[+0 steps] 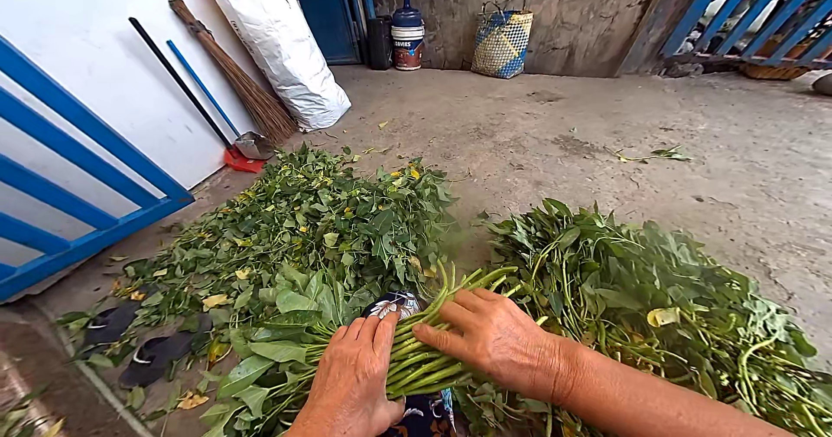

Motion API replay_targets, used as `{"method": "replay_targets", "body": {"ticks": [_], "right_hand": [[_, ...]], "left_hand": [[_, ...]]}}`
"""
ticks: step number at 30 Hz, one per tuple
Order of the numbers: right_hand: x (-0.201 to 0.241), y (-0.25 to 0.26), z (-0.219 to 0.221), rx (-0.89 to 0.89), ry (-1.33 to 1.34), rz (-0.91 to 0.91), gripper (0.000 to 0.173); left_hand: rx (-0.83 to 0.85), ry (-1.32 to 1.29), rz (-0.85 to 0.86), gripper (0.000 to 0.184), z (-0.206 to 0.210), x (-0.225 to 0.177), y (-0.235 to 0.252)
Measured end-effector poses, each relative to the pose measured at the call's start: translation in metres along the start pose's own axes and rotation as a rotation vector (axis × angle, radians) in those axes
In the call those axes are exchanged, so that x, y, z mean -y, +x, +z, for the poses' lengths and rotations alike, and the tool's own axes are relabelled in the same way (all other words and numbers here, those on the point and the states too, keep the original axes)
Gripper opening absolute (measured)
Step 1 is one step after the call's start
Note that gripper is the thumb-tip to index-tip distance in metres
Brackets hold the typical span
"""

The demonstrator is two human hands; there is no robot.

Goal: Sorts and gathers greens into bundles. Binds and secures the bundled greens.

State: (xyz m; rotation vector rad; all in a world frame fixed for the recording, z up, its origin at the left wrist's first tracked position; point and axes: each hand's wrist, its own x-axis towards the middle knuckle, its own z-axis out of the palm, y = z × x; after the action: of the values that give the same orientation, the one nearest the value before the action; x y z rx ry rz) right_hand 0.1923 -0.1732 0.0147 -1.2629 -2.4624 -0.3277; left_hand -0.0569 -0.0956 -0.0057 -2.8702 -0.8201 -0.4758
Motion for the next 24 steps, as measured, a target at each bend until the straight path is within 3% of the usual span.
{"method": "replay_targets", "body": {"ticks": [3,9,12,16,21,24], "right_hand": [[0.009,-0.010,0.002,0.068,0.058,0.040,0.051],[0.021,-0.015,-0.005,0.156,0.222,0.164,0.047],[0.025,-0.007,-0.006,0.020,0.188,0.175,0.037],[0.036,-0.012,0.013,-0.225,0.051,0.045,0.022],[0.051,-0.022,0.034,-0.318,0.114,0.120,0.021],[0.045,-0.004,0.022,-0.278,0.179,0.133,0.041]], "left_hand": [[0.017,0.017,-0.010,0.106,0.001,0.001,-0.003],[0.021,0.021,-0.033,0.102,-0.001,-0.003,-0.004],[0.008,0.032,-0.038,0.099,0.000,-0.006,-0.002],[-0.008,0.055,-0.059,0.098,0.002,-0.009,-0.002],[-0.014,0.073,-0.069,0.097,0.004,-0.009,-0.003],[-0.050,0.092,-0.061,0.092,0.004,-0.011,-0.003]]}}
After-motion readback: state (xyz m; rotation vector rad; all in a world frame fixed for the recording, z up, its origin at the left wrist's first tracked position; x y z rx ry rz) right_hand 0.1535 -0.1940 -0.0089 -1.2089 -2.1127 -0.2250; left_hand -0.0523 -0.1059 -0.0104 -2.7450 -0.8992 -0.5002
